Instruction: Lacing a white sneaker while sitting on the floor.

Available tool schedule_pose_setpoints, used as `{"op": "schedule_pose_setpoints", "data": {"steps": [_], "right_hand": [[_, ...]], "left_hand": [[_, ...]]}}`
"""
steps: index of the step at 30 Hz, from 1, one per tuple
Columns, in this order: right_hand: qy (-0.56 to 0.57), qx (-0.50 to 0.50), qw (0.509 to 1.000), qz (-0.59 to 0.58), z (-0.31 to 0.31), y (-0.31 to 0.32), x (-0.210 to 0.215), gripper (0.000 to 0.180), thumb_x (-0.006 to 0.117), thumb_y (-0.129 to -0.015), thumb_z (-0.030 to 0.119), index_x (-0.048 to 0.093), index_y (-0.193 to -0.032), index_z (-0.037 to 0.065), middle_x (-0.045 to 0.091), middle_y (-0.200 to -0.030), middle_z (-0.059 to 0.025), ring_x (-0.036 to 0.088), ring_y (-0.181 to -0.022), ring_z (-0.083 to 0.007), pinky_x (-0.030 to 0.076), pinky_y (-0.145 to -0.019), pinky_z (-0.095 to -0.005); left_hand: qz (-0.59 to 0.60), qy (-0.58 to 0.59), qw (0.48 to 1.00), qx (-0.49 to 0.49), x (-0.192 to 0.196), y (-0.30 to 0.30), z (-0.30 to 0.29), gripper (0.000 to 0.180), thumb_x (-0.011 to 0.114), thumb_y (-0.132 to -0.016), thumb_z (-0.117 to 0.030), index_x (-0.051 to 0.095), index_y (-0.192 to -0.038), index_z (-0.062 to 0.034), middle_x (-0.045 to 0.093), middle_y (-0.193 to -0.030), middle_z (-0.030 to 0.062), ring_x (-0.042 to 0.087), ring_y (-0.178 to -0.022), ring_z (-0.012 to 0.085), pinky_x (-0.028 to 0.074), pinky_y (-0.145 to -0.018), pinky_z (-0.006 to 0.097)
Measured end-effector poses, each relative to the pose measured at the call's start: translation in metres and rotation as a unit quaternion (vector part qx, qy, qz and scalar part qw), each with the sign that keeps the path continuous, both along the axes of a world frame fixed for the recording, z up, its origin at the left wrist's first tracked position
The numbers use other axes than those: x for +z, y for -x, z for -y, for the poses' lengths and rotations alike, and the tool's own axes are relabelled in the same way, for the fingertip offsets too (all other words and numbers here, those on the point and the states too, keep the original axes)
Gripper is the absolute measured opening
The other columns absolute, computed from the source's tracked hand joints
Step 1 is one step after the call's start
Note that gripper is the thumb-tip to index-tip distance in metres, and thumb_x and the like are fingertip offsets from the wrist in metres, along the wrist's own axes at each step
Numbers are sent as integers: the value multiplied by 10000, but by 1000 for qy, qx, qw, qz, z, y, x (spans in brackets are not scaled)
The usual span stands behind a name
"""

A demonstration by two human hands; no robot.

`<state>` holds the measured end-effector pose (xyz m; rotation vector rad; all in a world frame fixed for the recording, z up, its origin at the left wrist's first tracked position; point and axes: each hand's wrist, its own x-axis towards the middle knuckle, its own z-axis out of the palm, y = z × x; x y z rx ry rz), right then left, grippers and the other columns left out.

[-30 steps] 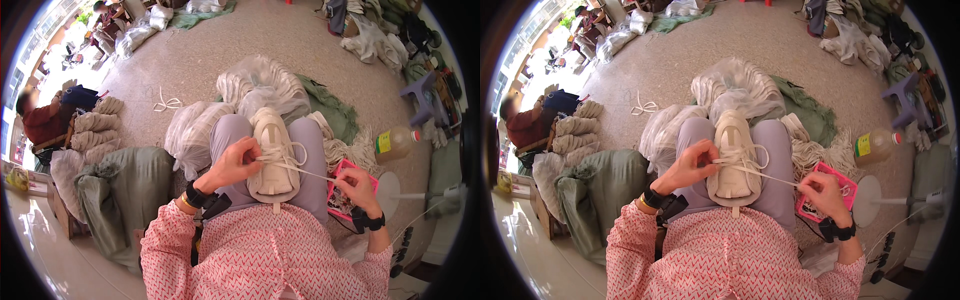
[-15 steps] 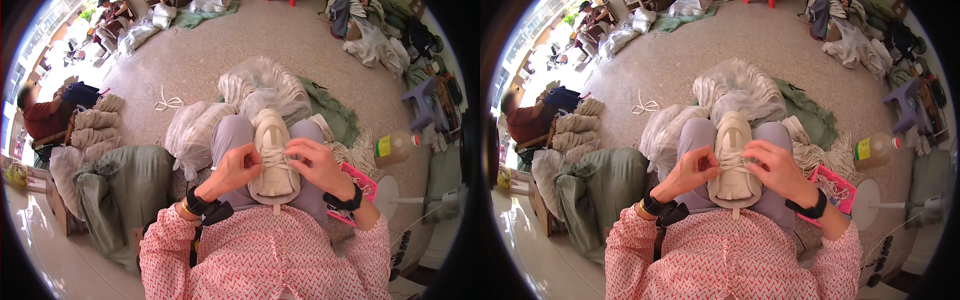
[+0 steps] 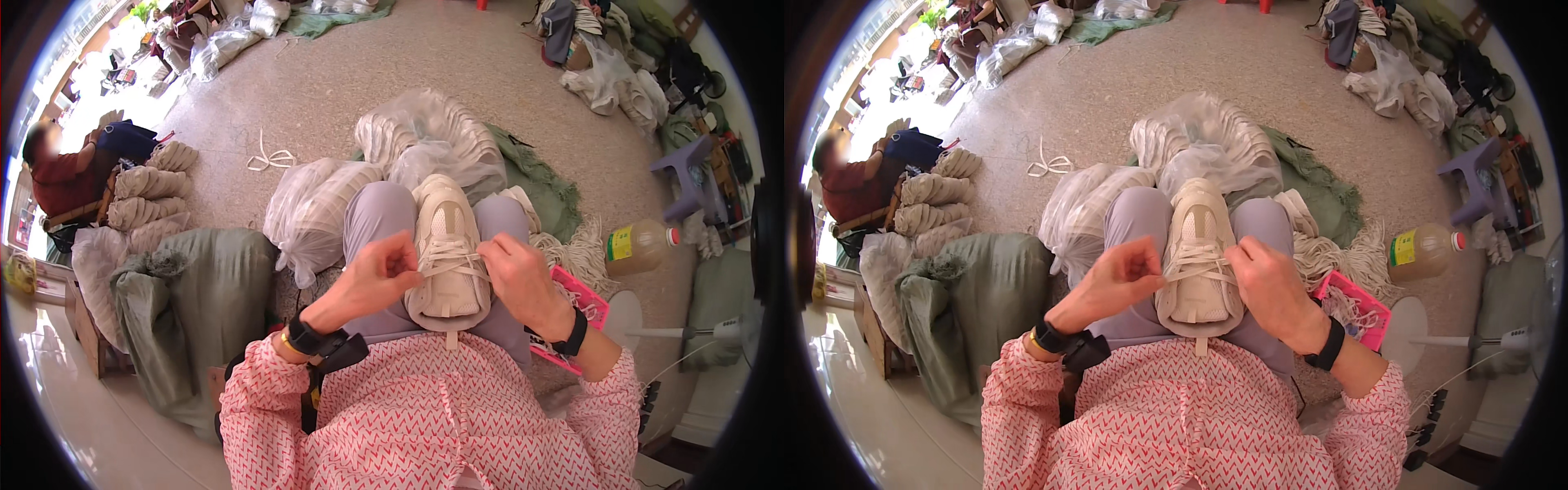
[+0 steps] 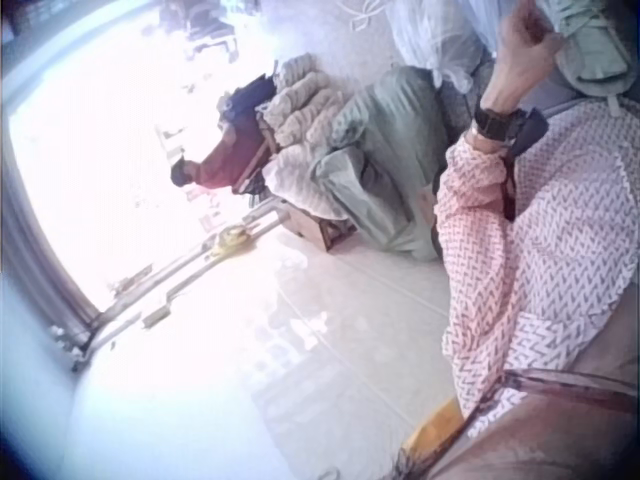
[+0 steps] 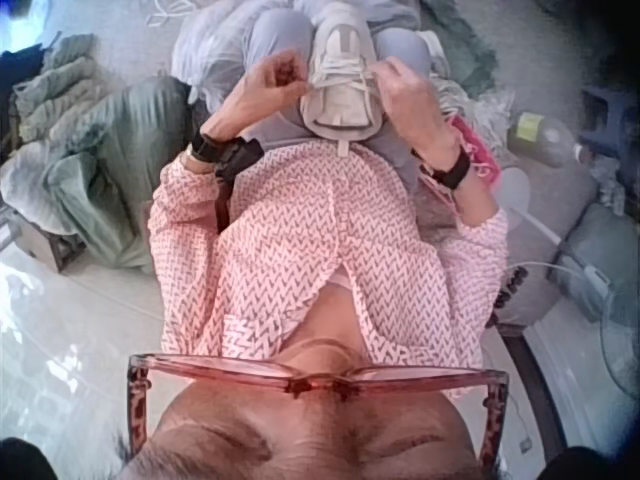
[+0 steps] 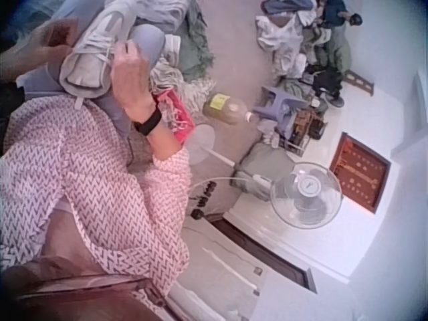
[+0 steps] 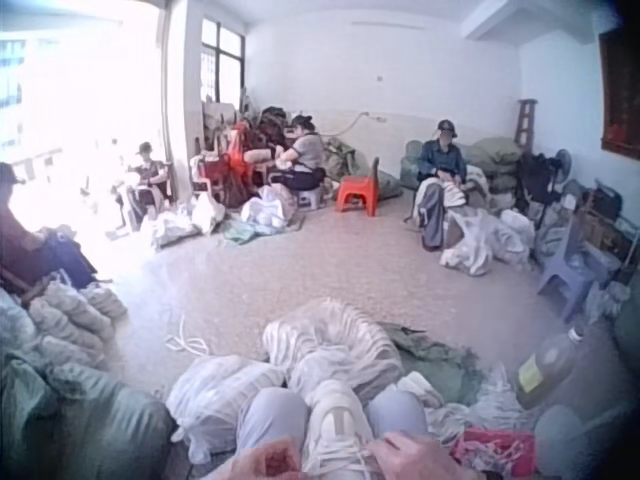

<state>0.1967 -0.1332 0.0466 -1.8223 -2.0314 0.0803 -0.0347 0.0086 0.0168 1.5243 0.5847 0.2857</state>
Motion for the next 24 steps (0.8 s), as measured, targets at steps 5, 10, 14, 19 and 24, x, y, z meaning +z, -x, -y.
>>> {"op": "schedule_pose_setpoints", "data": {"steps": [5,10,14,19,24], "right_hand": [[-70,-58,993,-73,-9,-2,0,52,671,-908,2,643,-946,24,658,-879,-143,688,-777,-352,550,-648,-444],[-50,-101,988,-101,-17,-4,-13,103,695,-914,24,643,-1002,26,690,-850,-151,690,-735,-349,544,-637,-425],[-59,-112,989,-72,-20,2,-20,139,679,-916,31,605,-1034,31,684,-873,-190,678,-767,-389,539,-655,-456],[19,-111,964,-241,-19,10,-14,167,642,-899,-14,631,-1063,15,697,-877,-123,682,-700,-217,524,-629,-330],[79,-97,867,-482,-16,1,-29,222,655,-877,-32,662,-1097,-6,714,-944,-38,624,-691,-53,485,-614,-224]], "left_hand": [[-13,58,998,31,33,45,-12,141,707,-927,-4,578,-934,-58,552,-837,-53,505,-753,30,416,-651,220],[-14,81,992,96,52,82,-13,146,708,-917,8,579,-918,-59,580,-850,-39,527,-768,37,417,-675,221],[-32,56,991,117,66,104,-15,154,710,-897,14,575,-907,-57,582,-824,-23,526,-730,52,413,-652,227],[-26,67,990,125,65,125,-14,150,698,-890,23,573,-901,-58,597,-835,-13,525,-721,56,415,-644,236],[-50,75,988,128,55,148,-21,152,702,-874,25,577,-899,-57,613,-842,-6,544,-725,62,423,-645,239]]}}
